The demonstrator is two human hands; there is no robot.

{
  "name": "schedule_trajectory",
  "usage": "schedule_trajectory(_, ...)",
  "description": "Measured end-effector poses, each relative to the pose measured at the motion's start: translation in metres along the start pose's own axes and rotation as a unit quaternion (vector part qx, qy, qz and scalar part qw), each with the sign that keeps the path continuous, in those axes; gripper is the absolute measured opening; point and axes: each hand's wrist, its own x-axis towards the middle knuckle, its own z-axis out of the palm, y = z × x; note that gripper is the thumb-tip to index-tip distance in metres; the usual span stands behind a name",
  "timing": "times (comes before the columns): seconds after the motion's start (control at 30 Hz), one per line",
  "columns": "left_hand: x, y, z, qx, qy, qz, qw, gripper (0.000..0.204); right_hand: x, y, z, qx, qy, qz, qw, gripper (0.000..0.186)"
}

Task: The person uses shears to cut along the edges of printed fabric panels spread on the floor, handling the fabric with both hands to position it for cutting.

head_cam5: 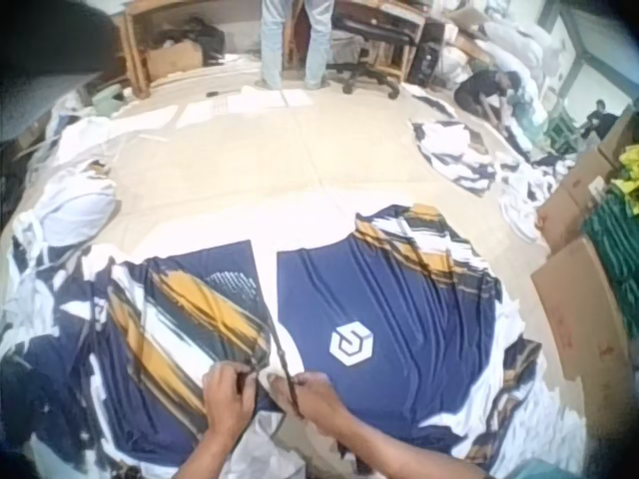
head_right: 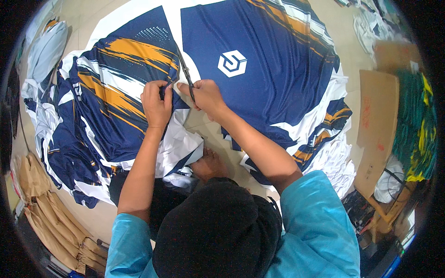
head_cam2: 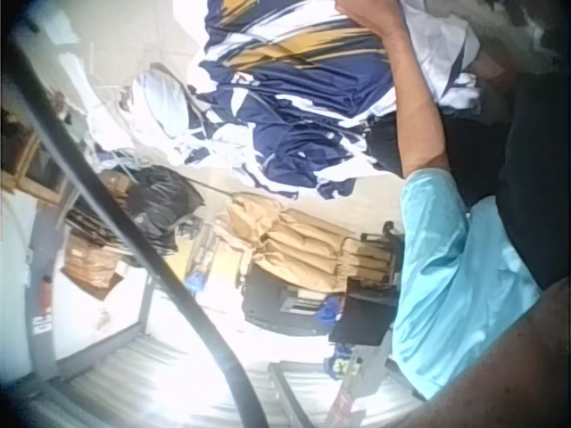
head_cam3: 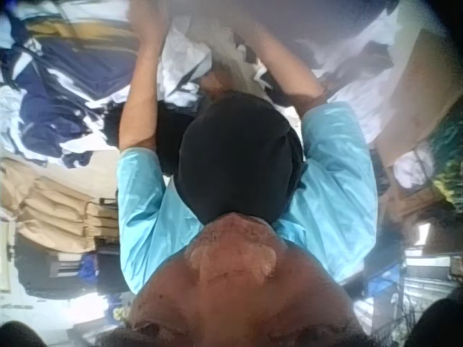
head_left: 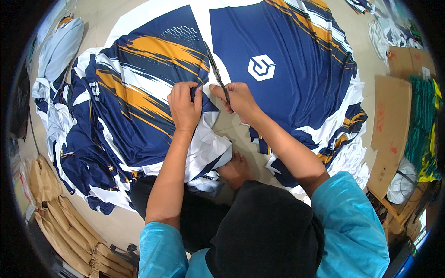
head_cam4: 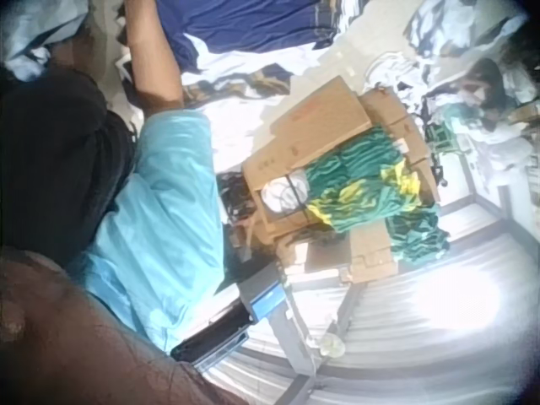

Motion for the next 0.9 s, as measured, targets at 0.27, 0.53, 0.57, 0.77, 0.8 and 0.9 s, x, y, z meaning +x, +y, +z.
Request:
schedule_trajectory(0.27,-0.0012,0.0015,-0.0002,-0.002,-0.006,0.008,1.000,0.017,0.0091,0.0062,0.0012,-0.015,0.014,-0.040,0.999,0.051)
schedule_trajectory(0.53,-0.0009,0.0014,0.0004,-0.001,-0.001,0.016,1.000,0.016,0.0069,0.0016,0.0044,-0.019,0.028,-0.037,0.999,0.050)
schedule_trajectory(0.57,-0.0007,0.0017,0.0000,-0.001,0.001,0.018,1.000,0.016,0.0067,0.0012,0.0048,-0.022,0.031,-0.039,0.999,0.050)
schedule_trajectory(0.77,-0.0003,0.0023,-0.0008,0.001,0.002,0.020,1.000,0.017,0.0055,-0.0009,0.0052,-0.020,0.036,-0.034,0.999,0.049)
schedule_trajectory(0.8,-0.0004,0.0021,-0.0009,0.002,0.002,0.020,1.000,0.017,0.0054,-0.0010,0.0053,-0.020,0.036,-0.034,0.999,0.049)
schedule_trajectory(0.9,-0.0008,0.0018,-0.0002,0.005,0.001,0.020,1.000,0.017,0.0064,0.0008,0.0047,-0.031,0.037,-0.031,0.998,0.045)
